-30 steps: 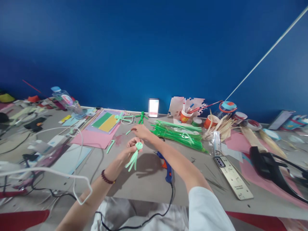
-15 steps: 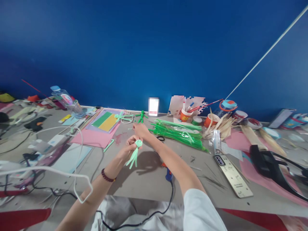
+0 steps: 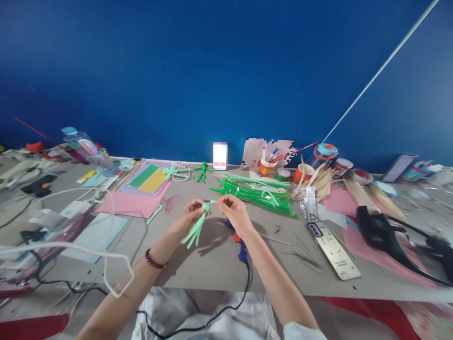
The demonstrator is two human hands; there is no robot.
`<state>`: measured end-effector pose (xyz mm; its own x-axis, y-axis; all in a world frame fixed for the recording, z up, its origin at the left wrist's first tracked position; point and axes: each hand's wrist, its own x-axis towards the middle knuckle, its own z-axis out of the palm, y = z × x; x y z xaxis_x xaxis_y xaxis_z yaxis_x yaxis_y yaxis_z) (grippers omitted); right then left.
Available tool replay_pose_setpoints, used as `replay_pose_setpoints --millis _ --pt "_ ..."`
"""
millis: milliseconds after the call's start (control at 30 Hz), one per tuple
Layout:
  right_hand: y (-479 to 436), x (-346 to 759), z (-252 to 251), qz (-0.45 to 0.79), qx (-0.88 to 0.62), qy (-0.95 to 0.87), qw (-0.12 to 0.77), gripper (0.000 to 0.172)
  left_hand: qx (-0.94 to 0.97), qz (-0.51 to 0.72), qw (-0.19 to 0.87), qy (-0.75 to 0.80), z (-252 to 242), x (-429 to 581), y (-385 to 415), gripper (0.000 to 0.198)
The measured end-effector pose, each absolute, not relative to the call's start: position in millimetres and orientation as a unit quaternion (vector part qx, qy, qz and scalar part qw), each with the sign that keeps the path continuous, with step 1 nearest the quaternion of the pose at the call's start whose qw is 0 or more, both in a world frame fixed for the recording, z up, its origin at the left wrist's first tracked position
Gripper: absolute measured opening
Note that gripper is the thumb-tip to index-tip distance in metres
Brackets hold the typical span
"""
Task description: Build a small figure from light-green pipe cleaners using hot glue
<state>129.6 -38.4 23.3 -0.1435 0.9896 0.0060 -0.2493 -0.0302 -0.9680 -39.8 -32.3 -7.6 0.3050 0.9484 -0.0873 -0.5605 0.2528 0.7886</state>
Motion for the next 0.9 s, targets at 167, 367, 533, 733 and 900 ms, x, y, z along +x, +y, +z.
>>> replay_pose_setpoints --millis 167,367,533,733,900 --pt "-41.3 125.7 11.2 0.603 -0.388 -0.457 0.527 0.026 0.347 0.496 0.739 0.296 -10.0 -36.2 -35.8 0.029" --pt "-43.1 125.3 8.3 0.604 -0.403 -0.455 0.516 0.024 0.393 0.501 0.708 0.307 -13.0 -36.8 -36.2 0.025" --pt "-43.2 127.4 7.3 0.599 -0.422 -0.463 0.500 0.025 0.405 0.501 0.697 0.314 -17.7 -38.0 -33.7 0.025" --pt "-44.1 129.0 7.2 0.570 -0.436 -0.486 0.498 0.023 0.425 0.513 0.664 0.340 -12.5 -36.6 -35.3 0.025" --pt "-45.3 128.9 6.8 0.549 -0.441 -0.503 0.501 0.024 0.438 0.529 0.645 0.336 -5.8 -36.1 -38.6 0.024"
